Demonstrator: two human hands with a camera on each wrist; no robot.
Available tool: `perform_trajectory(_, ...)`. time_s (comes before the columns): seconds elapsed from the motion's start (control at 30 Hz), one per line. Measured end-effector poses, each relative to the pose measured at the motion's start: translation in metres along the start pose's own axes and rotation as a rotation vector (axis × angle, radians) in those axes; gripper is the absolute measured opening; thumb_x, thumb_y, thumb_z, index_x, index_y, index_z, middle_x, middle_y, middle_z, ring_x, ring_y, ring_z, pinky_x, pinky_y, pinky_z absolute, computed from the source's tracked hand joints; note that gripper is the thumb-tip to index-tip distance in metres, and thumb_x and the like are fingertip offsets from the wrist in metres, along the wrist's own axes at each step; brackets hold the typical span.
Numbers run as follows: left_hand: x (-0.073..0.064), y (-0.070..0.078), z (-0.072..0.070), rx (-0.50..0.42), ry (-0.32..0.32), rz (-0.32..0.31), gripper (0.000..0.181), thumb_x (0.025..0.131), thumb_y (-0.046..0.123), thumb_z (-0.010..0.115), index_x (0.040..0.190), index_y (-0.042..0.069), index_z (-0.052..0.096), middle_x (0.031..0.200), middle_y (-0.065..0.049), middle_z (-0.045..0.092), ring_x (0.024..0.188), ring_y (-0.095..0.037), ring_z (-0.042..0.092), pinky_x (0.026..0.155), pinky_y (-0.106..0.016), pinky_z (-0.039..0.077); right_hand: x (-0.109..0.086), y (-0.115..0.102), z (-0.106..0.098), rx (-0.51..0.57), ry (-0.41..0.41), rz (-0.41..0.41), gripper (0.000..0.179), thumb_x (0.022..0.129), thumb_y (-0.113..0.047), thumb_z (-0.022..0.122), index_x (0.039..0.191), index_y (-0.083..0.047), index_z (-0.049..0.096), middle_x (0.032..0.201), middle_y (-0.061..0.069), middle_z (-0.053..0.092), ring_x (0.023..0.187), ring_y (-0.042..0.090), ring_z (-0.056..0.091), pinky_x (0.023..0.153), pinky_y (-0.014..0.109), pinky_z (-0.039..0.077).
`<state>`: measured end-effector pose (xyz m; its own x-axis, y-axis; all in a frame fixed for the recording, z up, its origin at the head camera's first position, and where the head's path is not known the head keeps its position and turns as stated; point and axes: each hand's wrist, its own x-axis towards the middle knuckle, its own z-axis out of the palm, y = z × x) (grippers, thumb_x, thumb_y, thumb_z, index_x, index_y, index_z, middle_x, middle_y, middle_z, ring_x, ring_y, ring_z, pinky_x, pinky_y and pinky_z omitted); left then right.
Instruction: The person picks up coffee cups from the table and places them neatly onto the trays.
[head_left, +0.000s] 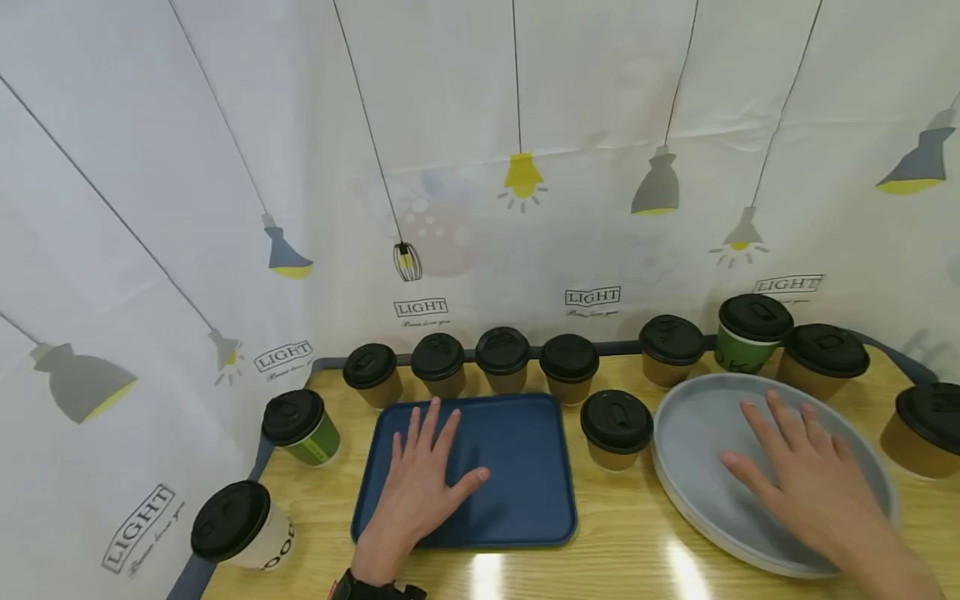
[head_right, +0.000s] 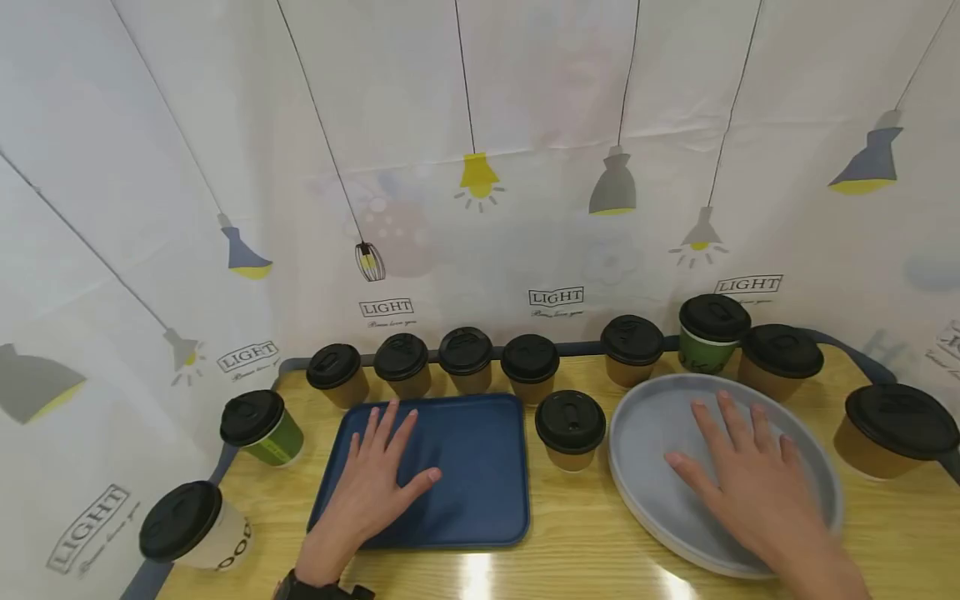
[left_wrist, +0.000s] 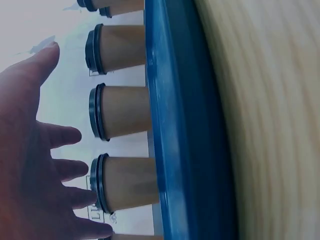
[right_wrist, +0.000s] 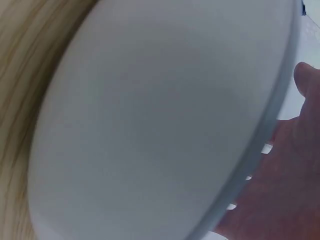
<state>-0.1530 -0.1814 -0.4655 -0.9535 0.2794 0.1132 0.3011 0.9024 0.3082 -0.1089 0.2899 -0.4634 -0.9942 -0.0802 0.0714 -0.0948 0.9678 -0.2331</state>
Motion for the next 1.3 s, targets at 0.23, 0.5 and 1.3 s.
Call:
perform_trajectory(0.23, 0.002, 0.007, 0.004, -0.045, 0.045, 0.035, 0.088, 0.095, 0.069, 0.059, 0.162, 0.015, 0.038, 0.171, -0.014, 0.018, 0.156, -0.043, 0.016, 0.116, -0.071, 0.023, 0.0, -0.008, -0.002, 0.071, -0.008, -0.043, 0.081, 0.108, -0.056, 0.044, 0.163, -0.001, 0.025, 0.165, 0.034, 0.014, 0.144, 0.065, 0.015, 0.101, 0.082, 0.021)
perform_trajectory(0.5, 0.008, 0.026, 0.011, -0.195, 0.102, 0.109, 0.083, 0.098, 0.063, 0.06, 0.161, 0.013, 0.038, 0.17, -0.013, 0.023, 0.155, -0.04, 0.021, 0.116, -0.067, 0.03, -0.004, -0.008, -0.005, 0.175, 0.034, -0.065, 0.074, 0.109, -0.046, 0.049, 0.161, 0.003, 0.028, 0.162, 0.037, 0.02, 0.142, 0.066, 0.021, 0.103, 0.079, 0.025)
perform_trajectory(1.3, 0.047, 0.132, 0.055, -0.937, -0.088, 0.06, 0.097, 0.092, 0.043, 0.079, 0.166, 0.018, 0.022, 0.168, -0.007, 0.027, 0.152, -0.033, 0.031, 0.12, -0.049, 0.034, -0.02, 0.021, -0.025, 0.347, 0.193, 0.035, 0.063, 0.107, -0.033, 0.059, 0.149, 0.012, 0.042, 0.145, 0.041, 0.044, 0.127, 0.062, 0.042, 0.094, 0.073, 0.037)
